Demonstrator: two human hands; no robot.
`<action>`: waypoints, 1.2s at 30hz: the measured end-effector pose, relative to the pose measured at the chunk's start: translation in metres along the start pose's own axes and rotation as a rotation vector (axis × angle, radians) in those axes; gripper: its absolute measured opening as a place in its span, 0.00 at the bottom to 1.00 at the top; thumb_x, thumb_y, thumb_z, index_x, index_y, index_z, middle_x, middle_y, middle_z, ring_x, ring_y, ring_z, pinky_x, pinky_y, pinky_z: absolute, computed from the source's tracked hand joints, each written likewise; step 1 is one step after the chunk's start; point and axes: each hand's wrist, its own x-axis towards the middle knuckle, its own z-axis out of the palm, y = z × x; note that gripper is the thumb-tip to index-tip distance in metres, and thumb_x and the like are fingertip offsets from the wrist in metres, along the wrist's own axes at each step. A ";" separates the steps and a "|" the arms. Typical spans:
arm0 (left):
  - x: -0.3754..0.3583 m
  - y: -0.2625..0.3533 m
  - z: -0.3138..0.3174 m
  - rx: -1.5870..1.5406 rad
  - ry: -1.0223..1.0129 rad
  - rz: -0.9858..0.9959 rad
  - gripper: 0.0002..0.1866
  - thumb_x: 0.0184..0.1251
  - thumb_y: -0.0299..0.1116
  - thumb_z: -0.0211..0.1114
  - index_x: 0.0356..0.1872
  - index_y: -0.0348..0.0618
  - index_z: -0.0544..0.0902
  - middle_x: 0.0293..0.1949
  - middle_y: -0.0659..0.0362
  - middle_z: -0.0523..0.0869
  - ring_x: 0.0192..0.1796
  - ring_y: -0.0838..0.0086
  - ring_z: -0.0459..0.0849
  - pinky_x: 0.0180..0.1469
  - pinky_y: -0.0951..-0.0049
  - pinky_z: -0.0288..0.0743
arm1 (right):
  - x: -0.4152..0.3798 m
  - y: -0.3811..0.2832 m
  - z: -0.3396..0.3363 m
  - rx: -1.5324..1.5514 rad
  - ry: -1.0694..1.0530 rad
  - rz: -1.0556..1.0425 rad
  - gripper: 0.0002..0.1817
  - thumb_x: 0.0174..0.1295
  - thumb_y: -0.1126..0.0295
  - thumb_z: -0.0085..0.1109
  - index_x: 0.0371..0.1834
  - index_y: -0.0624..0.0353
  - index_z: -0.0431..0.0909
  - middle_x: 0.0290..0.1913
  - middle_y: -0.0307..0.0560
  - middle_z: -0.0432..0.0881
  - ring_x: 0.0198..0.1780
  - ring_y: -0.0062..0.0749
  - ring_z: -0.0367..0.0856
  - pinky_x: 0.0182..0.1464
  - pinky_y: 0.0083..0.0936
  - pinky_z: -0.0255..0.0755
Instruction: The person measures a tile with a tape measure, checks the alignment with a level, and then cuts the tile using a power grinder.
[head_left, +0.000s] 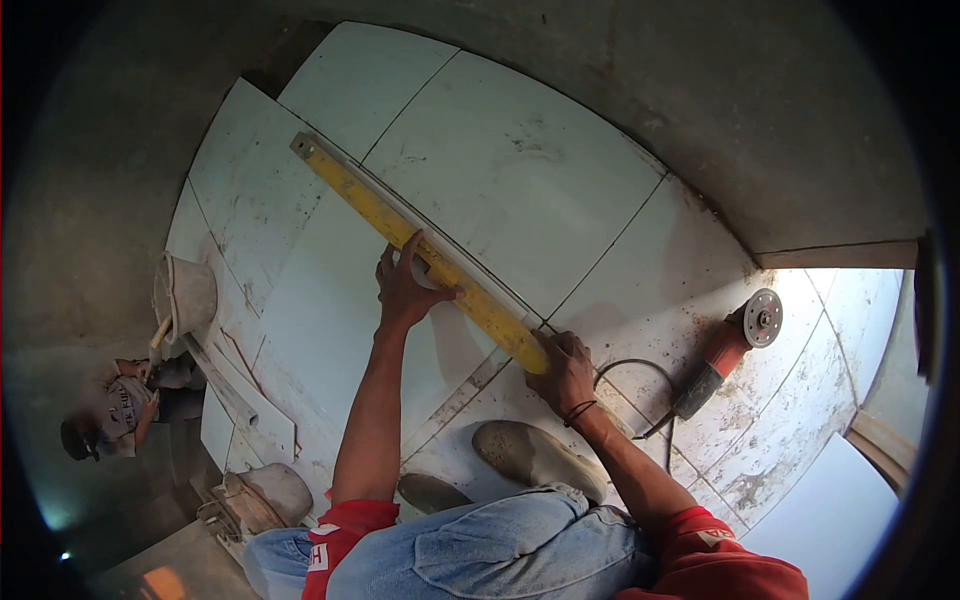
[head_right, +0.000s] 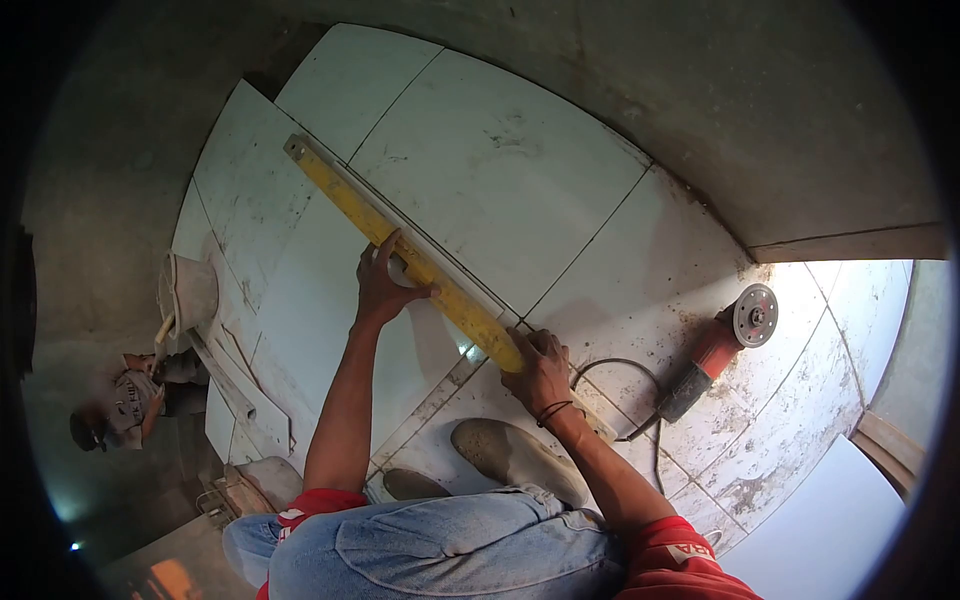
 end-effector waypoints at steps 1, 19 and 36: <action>0.000 0.000 0.000 0.001 -0.002 -0.003 0.73 0.30 0.54 0.97 0.86 0.71 0.64 0.86 0.40 0.52 0.88 0.38 0.47 0.81 0.25 0.60 | 0.000 0.000 0.000 -0.001 -0.001 0.000 0.41 0.46 0.68 0.81 0.71 0.49 0.85 0.57 0.51 0.84 0.61 0.52 0.81 0.66 0.46 0.74; 0.000 0.004 0.000 0.044 0.008 0.002 0.71 0.34 0.53 0.96 0.86 0.70 0.63 0.83 0.34 0.55 0.85 0.34 0.56 0.81 0.33 0.66 | -0.001 0.003 0.001 0.014 0.007 -0.014 0.42 0.46 0.68 0.79 0.73 0.48 0.82 0.57 0.51 0.82 0.63 0.50 0.79 0.66 0.48 0.70; 0.004 0.000 0.003 -0.012 -0.008 0.015 0.72 0.34 0.51 0.97 0.86 0.73 0.62 0.85 0.34 0.51 0.87 0.34 0.51 0.80 0.32 0.67 | 0.002 0.007 -0.001 0.073 0.015 -0.024 0.40 0.47 0.68 0.81 0.70 0.52 0.83 0.58 0.56 0.84 0.61 0.58 0.81 0.67 0.49 0.75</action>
